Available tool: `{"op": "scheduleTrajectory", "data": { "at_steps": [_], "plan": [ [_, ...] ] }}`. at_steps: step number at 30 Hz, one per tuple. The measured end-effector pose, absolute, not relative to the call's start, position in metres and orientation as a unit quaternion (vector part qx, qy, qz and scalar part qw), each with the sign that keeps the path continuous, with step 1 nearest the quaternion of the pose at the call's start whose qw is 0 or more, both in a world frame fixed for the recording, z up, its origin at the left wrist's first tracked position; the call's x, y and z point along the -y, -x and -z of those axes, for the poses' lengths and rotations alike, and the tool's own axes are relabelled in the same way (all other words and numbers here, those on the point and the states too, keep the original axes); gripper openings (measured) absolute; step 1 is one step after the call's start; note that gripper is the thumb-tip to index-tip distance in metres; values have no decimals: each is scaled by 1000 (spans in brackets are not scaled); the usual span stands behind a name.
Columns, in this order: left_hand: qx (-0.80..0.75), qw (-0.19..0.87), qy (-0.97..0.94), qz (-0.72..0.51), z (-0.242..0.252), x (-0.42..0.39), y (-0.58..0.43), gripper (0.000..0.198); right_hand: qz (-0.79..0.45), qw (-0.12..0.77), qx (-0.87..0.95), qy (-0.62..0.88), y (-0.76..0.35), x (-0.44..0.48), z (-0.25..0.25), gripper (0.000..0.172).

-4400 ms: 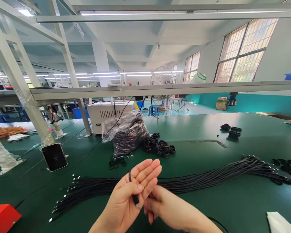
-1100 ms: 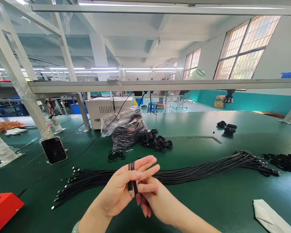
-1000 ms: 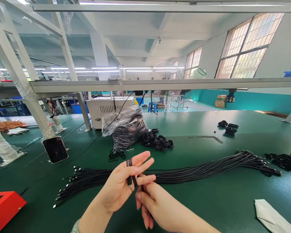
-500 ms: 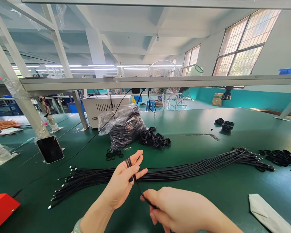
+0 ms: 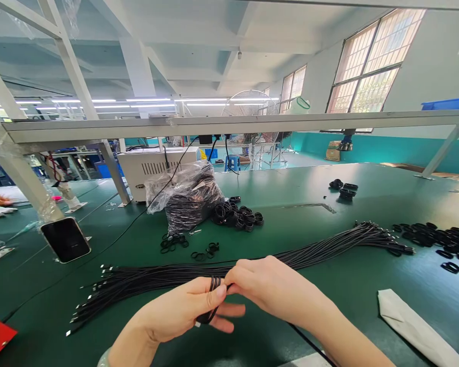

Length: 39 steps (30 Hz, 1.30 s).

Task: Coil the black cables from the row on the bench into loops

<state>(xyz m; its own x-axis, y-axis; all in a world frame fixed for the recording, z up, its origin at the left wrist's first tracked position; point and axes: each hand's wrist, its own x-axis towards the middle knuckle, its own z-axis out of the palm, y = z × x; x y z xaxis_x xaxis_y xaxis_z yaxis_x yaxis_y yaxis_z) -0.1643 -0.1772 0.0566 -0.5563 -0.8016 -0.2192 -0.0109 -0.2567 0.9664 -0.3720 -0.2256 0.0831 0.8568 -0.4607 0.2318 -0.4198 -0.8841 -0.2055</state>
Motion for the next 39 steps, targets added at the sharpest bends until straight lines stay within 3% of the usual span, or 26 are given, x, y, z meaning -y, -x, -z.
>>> {"op": "scheduleTrajectory", "data": {
  "at_steps": [2, 5, 8, 10, 14, 18, 23, 27, 33, 39],
  "plan": [
    [552, 250, -364, 708, -56, 177, 164, 41, 172, 116, -243, 948, 368, 233, -80, 4],
    [561, 205, -333, 730, -59, 177, 160, 45, 185, 345, -254, 884, 369, 237, -79, 11],
    [540, 178, -295, 768, -62, 176, 153, 47, 83, 577, -197, 788, 387, 235, -83, 34],
    [516, 203, -279, 785, -63, 176, 146, 47, 19, 623, -189, 759, 404, 235, -88, 51],
    [493, 248, -271, 789, -62, 175, 141, 48, 114, 499, -309, 802, 425, 245, -96, 17],
    [482, 270, -285, 783, -64, 177, 148, 46, 276, 344, -359, 822, 412, 261, -90, 27],
    [454, 305, -262, 795, -66, 178, 153, 49, 346, 264, -387, 813, 391, 267, -76, 31],
    [435, 364, -218, 794, -68, 177, 149, 45, 285, 247, -408, 831, 378, 259, -70, 32],
    [372, 543, -227, 718, -74, 185, 149, 38, 92, 391, -304, 864, 355, 221, -67, 33],
    [378, 645, -290, 598, -73, 190, 156, 31, 57, 204, -302, 930, 359, 196, -67, 43]
  ]
}}
